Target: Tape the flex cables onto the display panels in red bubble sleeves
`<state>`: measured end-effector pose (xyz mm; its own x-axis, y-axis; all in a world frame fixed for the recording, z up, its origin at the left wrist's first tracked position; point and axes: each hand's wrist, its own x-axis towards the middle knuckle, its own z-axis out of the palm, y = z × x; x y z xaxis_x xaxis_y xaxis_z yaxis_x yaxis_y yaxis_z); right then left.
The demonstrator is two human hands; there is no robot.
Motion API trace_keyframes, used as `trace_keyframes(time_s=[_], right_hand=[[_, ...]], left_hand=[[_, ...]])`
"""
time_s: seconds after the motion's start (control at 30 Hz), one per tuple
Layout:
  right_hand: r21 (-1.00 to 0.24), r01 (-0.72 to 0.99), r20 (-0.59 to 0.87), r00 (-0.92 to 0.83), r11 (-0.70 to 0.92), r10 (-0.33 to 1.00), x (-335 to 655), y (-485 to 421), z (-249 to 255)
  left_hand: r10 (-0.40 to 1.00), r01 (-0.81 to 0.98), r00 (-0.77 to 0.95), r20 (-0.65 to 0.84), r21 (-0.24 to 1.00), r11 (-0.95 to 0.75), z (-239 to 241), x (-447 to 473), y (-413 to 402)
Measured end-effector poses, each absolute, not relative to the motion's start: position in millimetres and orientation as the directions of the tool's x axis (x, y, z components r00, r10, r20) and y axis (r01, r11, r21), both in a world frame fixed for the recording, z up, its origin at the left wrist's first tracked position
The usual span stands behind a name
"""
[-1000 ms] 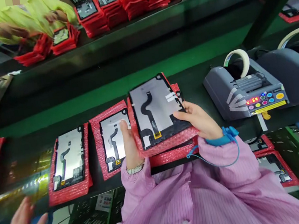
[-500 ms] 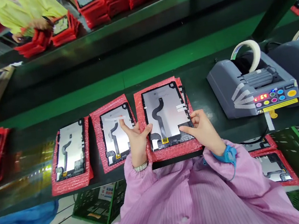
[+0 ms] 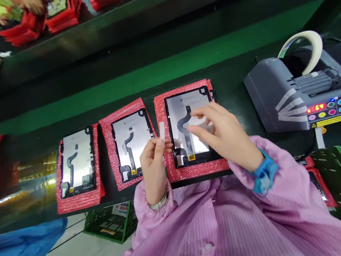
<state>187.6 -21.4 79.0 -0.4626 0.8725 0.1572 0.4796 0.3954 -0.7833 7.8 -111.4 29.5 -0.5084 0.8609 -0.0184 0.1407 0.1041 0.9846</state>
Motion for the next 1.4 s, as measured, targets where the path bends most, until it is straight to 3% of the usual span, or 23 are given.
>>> trace_keyframes(time_s=[0.23, 0.33, 0.4, 0.47, 0.6, 0.73, 1.2, 1.4], right_hand=[[-0.884, 0.283, 0.064, -0.715, 0.373, 0.696, 131.7, 15.7, 81.3], [-0.919, 0.223, 0.091, -0.68, 0.324, 0.727, 135.3, 25.5, 84.5], [-0.92, 0.249, 0.079, -0.637, 0.302, 0.766, 139.3, 37.2, 85.1], [-0.892, 0.326, 0.012, -0.677, 0.314, 0.736, 139.2, 50.5, 81.1], [-0.808, 0.387, -0.081, -0.82, 0.444, 0.567, 127.5, 66.8, 61.4], [-0.748, 0.394, -0.054, -0.838, 0.534, 0.543, 119.3, 67.3, 44.7], [-0.706, 0.454, -0.045, -0.795, 0.544, 0.604, 121.1, 62.6, 26.9], [-0.686, 0.454, -0.027, -0.797, 0.569, 0.603, 120.9, 62.8, 22.4]], left_hand=[[0.892, 0.073, -0.451, -0.034, 0.995, 0.075, 31.2, 16.2, -107.9], [0.86, 0.2, -0.506, 0.061, 0.979, 0.049, 26.9, 17.7, -111.9], [0.824, 0.441, -0.518, 0.23, 0.897, 0.027, 23.9, 21.1, -116.9], [0.835, 0.681, -0.405, 0.372, 0.732, 0.004, 20.1, 26.7, -121.8], [0.892, 0.874, -0.194, 0.408, 0.485, -0.032, 10.2, 36.8, -125.6], [0.894, 0.912, -0.186, 0.408, 0.411, 0.002, 2.7, 39.2, -123.7], [0.908, 0.936, -0.188, 0.374, 0.347, 0.051, 5.0, 40.3, -122.6], [0.951, 0.987, -0.036, 0.307, 0.158, -0.014, 13.3, 36.6, -120.3]])
